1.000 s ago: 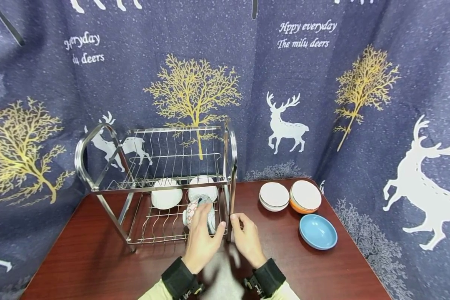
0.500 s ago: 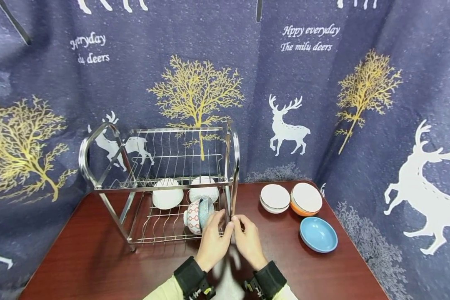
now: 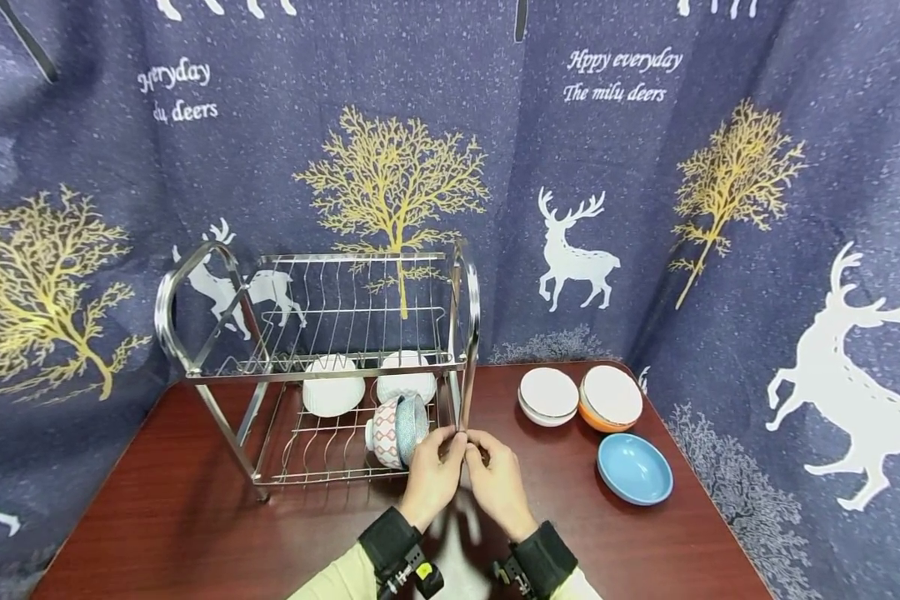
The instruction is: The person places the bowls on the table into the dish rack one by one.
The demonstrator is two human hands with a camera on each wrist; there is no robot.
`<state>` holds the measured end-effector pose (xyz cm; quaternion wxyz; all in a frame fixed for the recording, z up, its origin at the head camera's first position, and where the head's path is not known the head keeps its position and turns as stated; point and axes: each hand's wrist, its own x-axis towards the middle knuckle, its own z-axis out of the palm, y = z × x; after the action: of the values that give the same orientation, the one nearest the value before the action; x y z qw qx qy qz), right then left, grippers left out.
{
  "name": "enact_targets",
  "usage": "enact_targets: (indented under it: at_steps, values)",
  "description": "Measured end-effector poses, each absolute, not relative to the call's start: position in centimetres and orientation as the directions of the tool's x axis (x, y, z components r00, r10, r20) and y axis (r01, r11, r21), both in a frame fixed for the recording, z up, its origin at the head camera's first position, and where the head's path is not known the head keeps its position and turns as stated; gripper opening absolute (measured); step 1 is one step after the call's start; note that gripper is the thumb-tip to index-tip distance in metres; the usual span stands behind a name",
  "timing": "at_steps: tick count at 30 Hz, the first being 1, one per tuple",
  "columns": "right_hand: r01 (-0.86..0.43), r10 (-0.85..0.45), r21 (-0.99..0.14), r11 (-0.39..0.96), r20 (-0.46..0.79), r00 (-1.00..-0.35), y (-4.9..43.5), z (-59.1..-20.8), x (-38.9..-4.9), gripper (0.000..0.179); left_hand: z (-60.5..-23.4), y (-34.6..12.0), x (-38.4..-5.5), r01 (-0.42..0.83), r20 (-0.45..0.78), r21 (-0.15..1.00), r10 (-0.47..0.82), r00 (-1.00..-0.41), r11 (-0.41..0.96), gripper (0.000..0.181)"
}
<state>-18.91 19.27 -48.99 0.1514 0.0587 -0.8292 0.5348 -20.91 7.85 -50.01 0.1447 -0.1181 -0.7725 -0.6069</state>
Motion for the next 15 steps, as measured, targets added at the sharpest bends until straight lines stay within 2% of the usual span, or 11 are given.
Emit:
enact_targets:
  at_steps: [7,15]
  values:
    - [-0.245,0.034,-0.803,0.542,0.313,-0.949,20.0,-48.4,-19.1,0.021,-50.1,7.5,-20.9,0.342,0.352,0.901,0.011,-0.936,0.269,0.025]
    - [-0.264,0.056,-0.647,0.715,0.43,-0.901,24.3,-47.5,-19.1,0.014,-50.5,7.8,-21.0,0.367,0.376,0.898,0.01,-0.926,0.243,0.02]
